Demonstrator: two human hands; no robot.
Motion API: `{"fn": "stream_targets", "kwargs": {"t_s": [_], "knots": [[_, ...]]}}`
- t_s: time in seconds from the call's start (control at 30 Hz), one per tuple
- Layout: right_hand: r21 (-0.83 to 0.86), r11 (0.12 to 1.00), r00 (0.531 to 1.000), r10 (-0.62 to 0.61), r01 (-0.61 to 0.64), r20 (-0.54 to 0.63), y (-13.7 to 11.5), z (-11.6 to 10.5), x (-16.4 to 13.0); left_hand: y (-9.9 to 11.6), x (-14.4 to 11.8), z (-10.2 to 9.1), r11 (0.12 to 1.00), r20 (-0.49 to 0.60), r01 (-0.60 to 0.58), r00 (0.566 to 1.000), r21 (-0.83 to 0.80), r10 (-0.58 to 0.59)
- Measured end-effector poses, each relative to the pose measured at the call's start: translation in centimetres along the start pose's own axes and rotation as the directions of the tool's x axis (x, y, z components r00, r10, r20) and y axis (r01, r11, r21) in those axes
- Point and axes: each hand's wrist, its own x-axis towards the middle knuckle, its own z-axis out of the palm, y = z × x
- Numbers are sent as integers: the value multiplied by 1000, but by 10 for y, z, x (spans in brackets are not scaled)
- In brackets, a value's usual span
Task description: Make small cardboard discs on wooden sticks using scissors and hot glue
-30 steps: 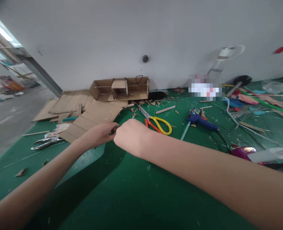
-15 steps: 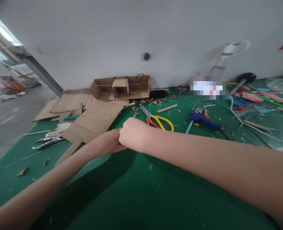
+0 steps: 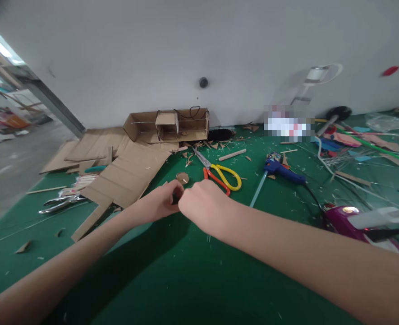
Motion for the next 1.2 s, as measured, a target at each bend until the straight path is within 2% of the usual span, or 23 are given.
{"fn": "stream_targets", "kwargs": {"t_s": [0.07,0.1,0.2,0.3,0.4,0.53,0.6,0.63,0.67,0.7,0.73,0.8,0.83,0.87,0.93,1.03,1.07,1.1,1.13,1.2], "knots": [[-104,995,1000,0,2,15,-6,8,-10,1,1,1,997,-21,39,999,-62,-41],[-141,990,1000,15,-17,-17,-8,11,-14,1,2,1,992,-47,66,996,-104,-71],[-208,970,973,82,-127,-215,-10,19,-21,3,5,-2,979,-134,115,981,-167,-139],[-228,948,921,127,-222,-368,-5,25,-21,7,5,-7,991,-221,107,967,-86,-123],[-206,945,895,150,-255,-420,-4,30,-16,7,3,-8,997,-312,73,947,-5,-71],[-48,961,887,232,-273,-399,-10,39,-2,1,3,-2,998,-382,38,924,57,-14],[148,942,873,334,-300,-356,-12,43,8,-4,5,2,999,-398,19,917,34,-4],[292,901,850,410,-321,-331,-11,44,13,-6,6,3,1000,-402,9,916,17,-1],[487,814,819,494,-317,-292,-10,45,17,-9,7,4,1000,-405,-1,914,3,2],[687,670,791,567,-280,-230,-8,45,21,-10,7,5,1000,-407,-13,913,-6,10],[850,480,777,612,-217,-148,-6,46,24,-11,7,5,1000,-414,-28,910,-10,22],[993,82,803,596,-90,23,-1,46,27,-13,7,7,999,-434,-49,900,1,45],[996,-62,828,553,-64,88,1,47,27,-13,7,7,999,-446,-49,894,17,52],[986,-156,850,510,-64,136,2,47,26,-12,7,8,998,-457,-48,888,37,59],[961,-269,879,440,-67,184,3,48,25,-12,7,10,997,-481,-43,874,70,72],[932,-360,896,400,-39,192,2,49,23,-10,7,11,994,-525,-65,845,83,99],[938,-347,890,419,-24,178,1,49,23,-9,7,10,993,-535,-73,838,88,109],[960,-279,879,455,-8,139,1,49,23,-9,6,10,992,-542,-78,832,97,118],[989,-148,861,503,5,72,1,49,23,-8,6,9,991,-540,-79,832,108,125],[965,257,815,569,-43,-115,0,50,22,-6,5,8,989,-520,-74,844,130,131]]}}
